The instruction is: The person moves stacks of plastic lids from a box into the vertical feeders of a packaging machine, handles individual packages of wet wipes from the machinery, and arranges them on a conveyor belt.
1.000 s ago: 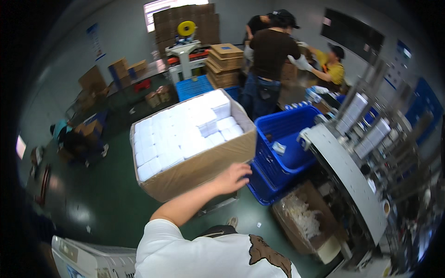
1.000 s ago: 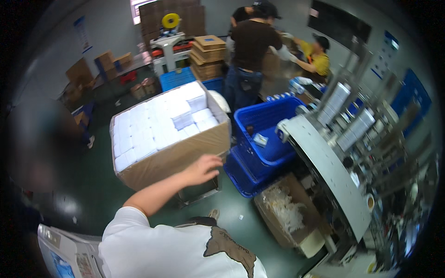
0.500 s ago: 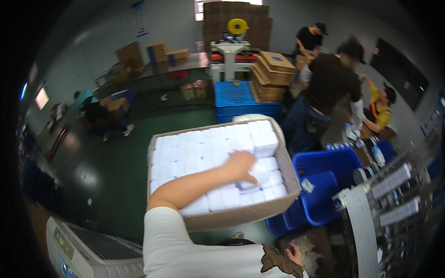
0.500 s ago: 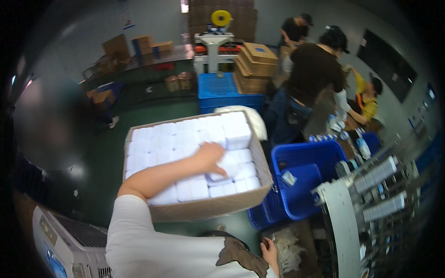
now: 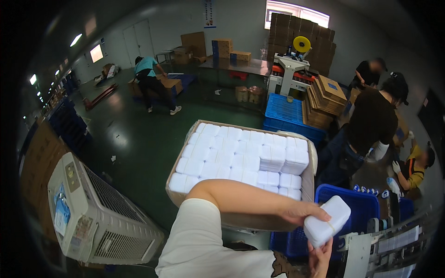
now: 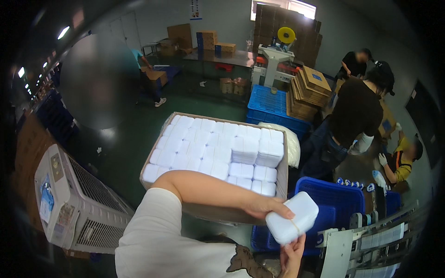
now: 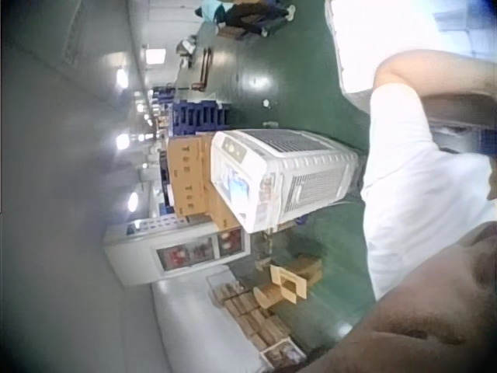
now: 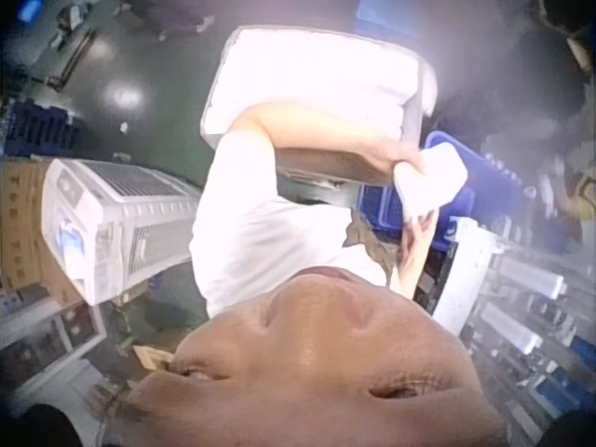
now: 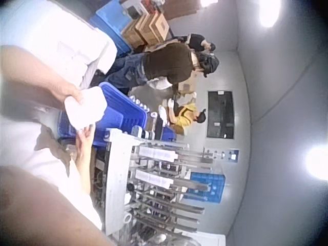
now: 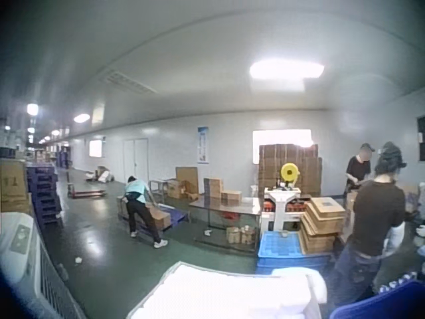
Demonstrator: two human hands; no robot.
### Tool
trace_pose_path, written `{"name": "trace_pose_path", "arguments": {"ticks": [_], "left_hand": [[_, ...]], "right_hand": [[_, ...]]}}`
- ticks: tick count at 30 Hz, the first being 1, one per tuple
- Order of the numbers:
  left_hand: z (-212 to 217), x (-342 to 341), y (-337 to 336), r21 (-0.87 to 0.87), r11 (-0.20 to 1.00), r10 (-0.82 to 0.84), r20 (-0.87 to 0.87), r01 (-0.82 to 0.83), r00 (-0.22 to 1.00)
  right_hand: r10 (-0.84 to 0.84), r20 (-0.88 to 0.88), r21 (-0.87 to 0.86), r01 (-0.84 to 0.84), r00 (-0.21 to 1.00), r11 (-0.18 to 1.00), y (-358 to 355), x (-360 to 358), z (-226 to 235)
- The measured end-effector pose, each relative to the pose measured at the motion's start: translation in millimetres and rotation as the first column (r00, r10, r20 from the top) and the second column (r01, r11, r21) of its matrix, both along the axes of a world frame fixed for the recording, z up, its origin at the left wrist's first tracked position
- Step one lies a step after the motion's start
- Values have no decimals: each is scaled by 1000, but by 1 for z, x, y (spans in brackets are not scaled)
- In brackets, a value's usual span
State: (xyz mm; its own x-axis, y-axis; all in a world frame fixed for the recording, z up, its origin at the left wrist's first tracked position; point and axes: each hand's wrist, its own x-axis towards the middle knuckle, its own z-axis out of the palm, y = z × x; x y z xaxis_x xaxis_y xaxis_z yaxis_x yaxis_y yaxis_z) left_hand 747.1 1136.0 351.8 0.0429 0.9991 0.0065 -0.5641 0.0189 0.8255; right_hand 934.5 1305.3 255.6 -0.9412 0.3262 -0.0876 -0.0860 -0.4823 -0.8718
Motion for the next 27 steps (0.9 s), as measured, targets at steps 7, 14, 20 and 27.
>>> {"name": "trace_pose_path", "arguments": {"ticks": [7,14,20,27], "left_hand": [[-74,133,108,-198,945,-205,267,261,942],[-150,190,186,-196,961,55,-552,-193,832],[-125,221,236,576,817,576,-814,-18,83],[-87,237,301,735,677,736,-677,41,-30]], "right_hand": [[-33,-89,-384,-4,996,923,91,78,1],[-300,78,926,42,951,374,217,181,53],[-580,490,846,-514,650,140,255,215,13],[-661,29,840,340,749,422,241,203,-5]]}}
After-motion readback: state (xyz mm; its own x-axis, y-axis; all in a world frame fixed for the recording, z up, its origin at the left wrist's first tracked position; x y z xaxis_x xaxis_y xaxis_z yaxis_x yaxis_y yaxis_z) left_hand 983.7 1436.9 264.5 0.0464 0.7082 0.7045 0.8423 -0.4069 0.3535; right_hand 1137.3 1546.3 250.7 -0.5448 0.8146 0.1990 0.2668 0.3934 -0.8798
